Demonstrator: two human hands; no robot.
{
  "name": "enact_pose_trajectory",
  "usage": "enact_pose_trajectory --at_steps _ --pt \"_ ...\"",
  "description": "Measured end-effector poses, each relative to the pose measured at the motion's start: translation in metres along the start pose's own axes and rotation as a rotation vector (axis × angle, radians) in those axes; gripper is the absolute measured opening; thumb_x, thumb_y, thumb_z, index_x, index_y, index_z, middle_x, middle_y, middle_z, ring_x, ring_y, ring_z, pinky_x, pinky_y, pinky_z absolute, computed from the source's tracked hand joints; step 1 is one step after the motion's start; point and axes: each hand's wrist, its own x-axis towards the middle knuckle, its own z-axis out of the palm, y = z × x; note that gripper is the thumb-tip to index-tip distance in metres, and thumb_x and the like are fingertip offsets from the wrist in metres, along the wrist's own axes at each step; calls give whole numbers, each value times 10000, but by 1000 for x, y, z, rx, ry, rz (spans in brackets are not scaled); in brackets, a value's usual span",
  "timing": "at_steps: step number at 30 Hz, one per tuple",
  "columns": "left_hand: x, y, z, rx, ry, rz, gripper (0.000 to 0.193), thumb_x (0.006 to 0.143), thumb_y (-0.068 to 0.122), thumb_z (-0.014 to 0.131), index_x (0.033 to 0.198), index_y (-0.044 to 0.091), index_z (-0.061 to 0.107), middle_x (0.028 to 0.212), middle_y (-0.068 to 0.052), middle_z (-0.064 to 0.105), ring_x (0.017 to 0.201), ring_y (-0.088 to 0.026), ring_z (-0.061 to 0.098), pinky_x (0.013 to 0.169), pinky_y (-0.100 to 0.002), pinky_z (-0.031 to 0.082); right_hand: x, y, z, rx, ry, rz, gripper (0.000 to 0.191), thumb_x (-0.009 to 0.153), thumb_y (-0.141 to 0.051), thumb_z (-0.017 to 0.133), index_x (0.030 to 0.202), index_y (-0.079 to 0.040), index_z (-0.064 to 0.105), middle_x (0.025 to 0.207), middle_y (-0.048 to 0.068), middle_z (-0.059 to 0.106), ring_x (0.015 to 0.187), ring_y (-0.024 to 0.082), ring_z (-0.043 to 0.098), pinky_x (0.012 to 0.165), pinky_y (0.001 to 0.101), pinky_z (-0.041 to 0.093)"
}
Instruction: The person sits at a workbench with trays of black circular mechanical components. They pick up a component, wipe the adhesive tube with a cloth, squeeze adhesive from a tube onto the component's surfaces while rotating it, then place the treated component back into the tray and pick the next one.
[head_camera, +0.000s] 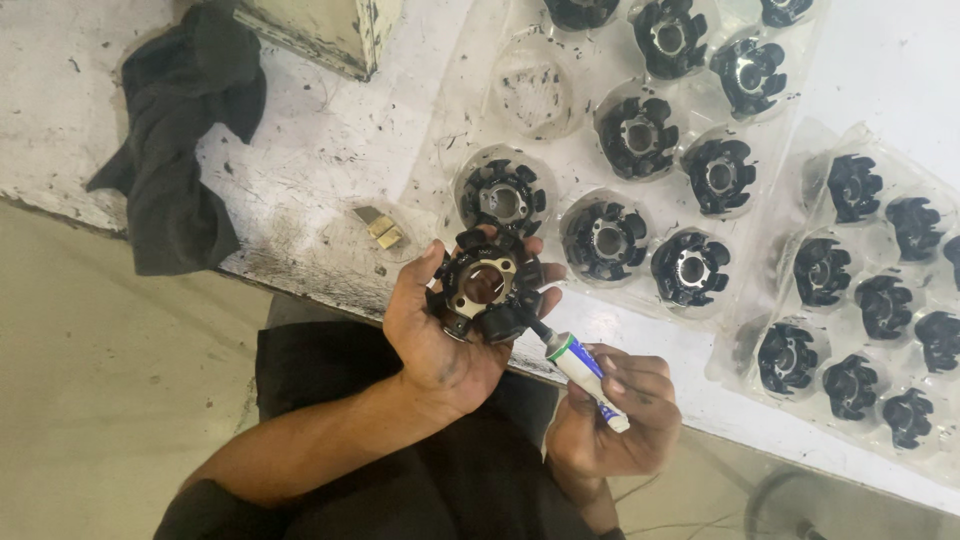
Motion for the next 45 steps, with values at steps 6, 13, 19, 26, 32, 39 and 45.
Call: enact_pose_trajectory --at_steps 6,13,19,26,32,39,45 --pt "15 5 -6 -5 -20 19 544 964 488 498 1231 30 620 1216 -224 691 1160 -447 669 1003 -536 563 6 -7 -3 -70 -19 68 256 972 4 743 1120 -14 535 1016 137 630 966 249 669 885 344 598" --pt "156 40 -1 655 -197 405 388 996 429 507 1157 86 589 1074 -141 673 957 -315 744 729 -503 628 1 -2 -19 166 129 102 286 1016 -95 780 1187 -43 557 1041 103 606 953 195 614 920 362 609" --pt "244 52 20 1996 -231 762 192 1040 251 642 1034 60 644 932 -148 734 868 -314 721 798 -440 550 -5 -3 -26 163 133 99 278 1009 -85 770 1184 -43 559 1042 100 600 973 206 631 923 371 608" --pt "222 16 41 2584 -604 908 227 849 98 673 1053 10 720 1106 -236 688 1070 -397 653 848 -513 543 -7 11 -41 229 199 117 279 999 -71 765 1188 -34 562 1060 107 594 987 215 632 943 375 610" --pt "200 -42 49 2754 -803 883 542 832 513 712 1052 18 730 1329 -346 518 1429 -525 323 1125 -662 257 -12 16 -51 325 295 198 264 1061 -59 742 1231 -4 548 1105 119 579 1018 190 587 907 295 521" --pt "140 -23 57 2364 -616 473 538 970 477 600 1294 47 601 1206 -268 531 1221 -442 500 1041 -606 405 -10 21 -56 330 439 96 331 1036 -128 717 1307 -71 536 1221 109 587 961 262 675 820 350 586" --pt "33 36 69 1991 -458 -263 350 904 472 691 951 137 602 914 -95 602 829 -196 593 673 -325 511 -5 23 -51 400 403 235 348 1049 -13 726 1309 -102 514 1215 103 565 1062 238 666 885 360 605"
